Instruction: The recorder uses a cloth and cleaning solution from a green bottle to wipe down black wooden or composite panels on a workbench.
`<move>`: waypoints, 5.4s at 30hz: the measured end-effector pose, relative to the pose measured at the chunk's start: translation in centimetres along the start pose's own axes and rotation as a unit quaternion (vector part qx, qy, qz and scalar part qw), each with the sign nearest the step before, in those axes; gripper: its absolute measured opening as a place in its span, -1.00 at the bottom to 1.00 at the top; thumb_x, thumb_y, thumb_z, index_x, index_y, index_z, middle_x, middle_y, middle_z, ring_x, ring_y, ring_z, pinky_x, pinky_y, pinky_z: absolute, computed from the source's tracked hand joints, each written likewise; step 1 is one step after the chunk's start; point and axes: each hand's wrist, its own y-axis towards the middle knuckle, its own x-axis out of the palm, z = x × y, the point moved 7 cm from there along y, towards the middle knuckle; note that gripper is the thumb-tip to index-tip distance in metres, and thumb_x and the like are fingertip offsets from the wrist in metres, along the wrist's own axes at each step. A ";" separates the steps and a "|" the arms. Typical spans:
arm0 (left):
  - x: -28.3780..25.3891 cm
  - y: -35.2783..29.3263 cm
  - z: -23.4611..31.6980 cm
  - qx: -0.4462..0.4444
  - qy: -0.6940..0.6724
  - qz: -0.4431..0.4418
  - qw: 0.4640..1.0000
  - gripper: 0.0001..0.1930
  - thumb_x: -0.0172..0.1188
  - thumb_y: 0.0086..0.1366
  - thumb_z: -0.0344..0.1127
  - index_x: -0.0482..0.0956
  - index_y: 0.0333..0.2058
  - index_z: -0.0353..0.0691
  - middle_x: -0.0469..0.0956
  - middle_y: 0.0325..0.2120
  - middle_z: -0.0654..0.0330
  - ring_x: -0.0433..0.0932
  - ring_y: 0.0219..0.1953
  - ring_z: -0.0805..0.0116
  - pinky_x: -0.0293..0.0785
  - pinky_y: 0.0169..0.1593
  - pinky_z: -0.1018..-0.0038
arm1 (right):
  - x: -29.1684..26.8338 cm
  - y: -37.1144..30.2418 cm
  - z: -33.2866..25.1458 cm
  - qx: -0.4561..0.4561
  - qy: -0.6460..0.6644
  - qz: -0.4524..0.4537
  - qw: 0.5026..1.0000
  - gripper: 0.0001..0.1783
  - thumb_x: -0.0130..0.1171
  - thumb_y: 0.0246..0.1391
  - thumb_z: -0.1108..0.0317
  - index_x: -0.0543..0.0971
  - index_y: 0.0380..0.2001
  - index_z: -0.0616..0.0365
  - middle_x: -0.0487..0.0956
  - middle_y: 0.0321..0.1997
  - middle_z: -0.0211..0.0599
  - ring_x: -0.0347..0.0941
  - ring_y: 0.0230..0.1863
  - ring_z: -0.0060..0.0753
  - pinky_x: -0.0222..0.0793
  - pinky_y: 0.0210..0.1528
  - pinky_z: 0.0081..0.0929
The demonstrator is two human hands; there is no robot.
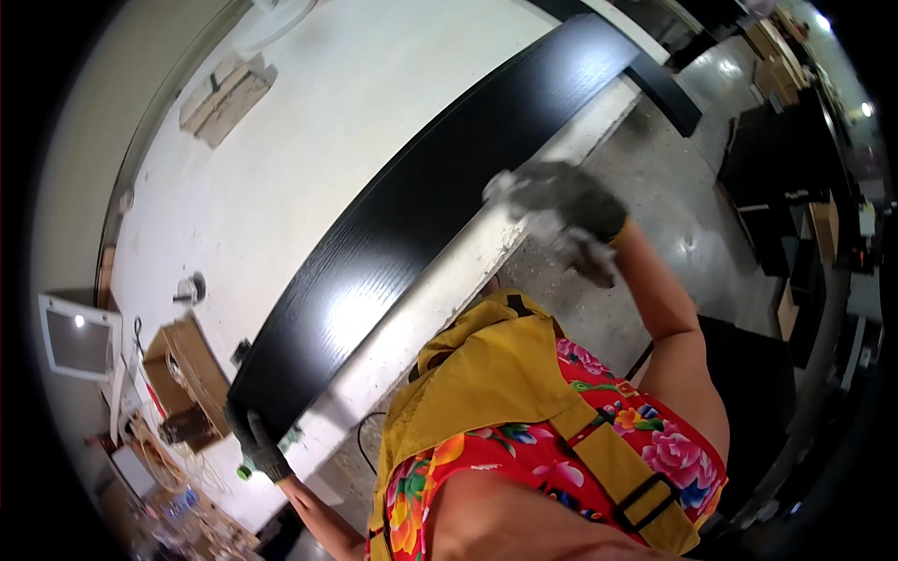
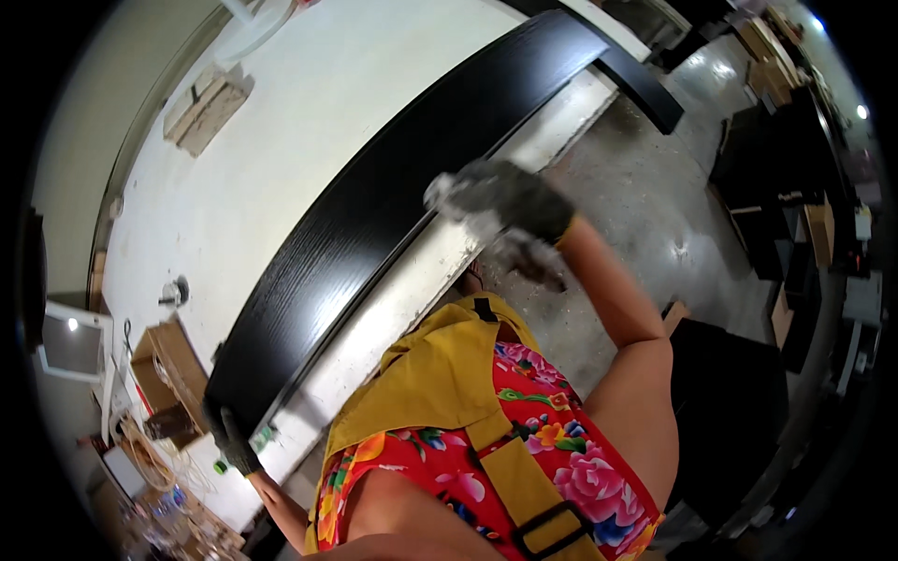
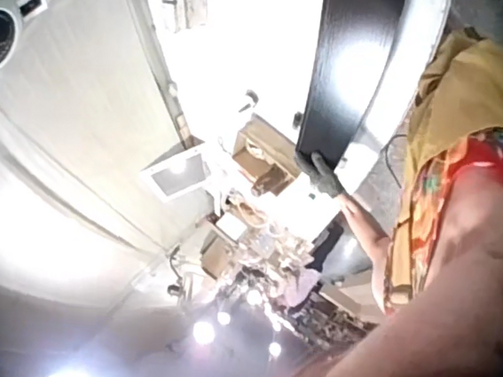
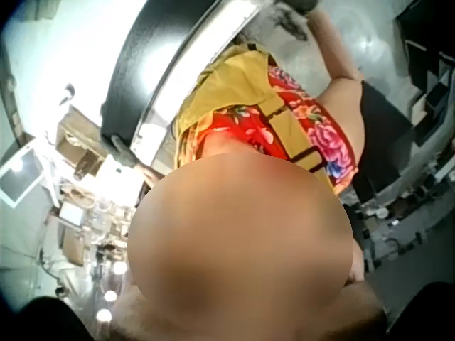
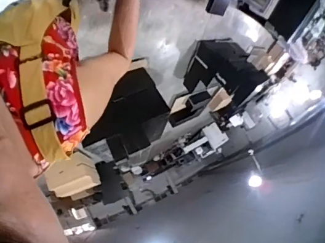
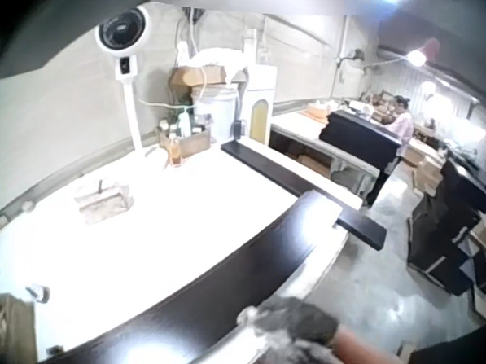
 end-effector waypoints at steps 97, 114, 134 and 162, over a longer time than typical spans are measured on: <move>8.1 -13.1 10.6 -0.104 -0.486 0.153 0.854 0.08 0.69 -0.35 -0.13 0.35 0.22 -0.20 0.54 0.05 0.14 0.53 0.08 0.29 0.44 0.21 0.30 | 19.5 22.2 -17.4 0.007 0.257 -0.293 0.921 -0.56 0.20 0.13 0.32 0.56 0.09 0.19 0.58 0.08 -0.18 0.52 0.04 -0.30 0.37 0.17 -0.38; 14.3 -10.1 18.4 -0.153 -0.820 -0.035 0.551 -0.33 0.35 0.13 -0.28 0.36 0.20 -0.37 0.58 -0.04 0.10 0.60 -0.08 0.31 0.54 0.04 0.38 | 25.1 24.2 -18.9 0.120 0.424 -0.494 0.749 -0.42 0.28 -0.08 0.22 0.58 0.03 0.31 0.62 -0.03 -0.13 0.56 -0.05 -0.35 0.46 0.11 -0.46; 11.7 -9.9 15.2 -0.162 -0.588 0.001 0.793 -0.16 0.57 -0.10 -0.15 0.44 0.16 -0.35 0.61 -0.09 0.14 0.57 -0.08 0.38 0.51 0.04 0.46 | 26.4 23.6 -17.6 0.194 0.422 -0.485 0.741 -0.46 0.25 -0.01 0.33 0.54 0.05 0.38 0.63 -0.07 -0.11 0.57 -0.08 -0.35 0.50 0.03 -0.48; 4.9 -12.1 7.1 -0.184 0.071 0.496 0.845 -0.02 0.52 -0.01 -0.05 0.17 0.27 -0.35 0.34 0.16 -0.09 0.33 0.22 0.01 0.33 0.27 0.22 | 29.6 30.7 -22.6 -0.349 -0.130 -0.277 0.886 -0.55 0.07 0.15 0.16 0.59 0.10 -0.03 0.48 0.20 -0.17 0.37 0.19 -0.08 0.27 0.27 -0.21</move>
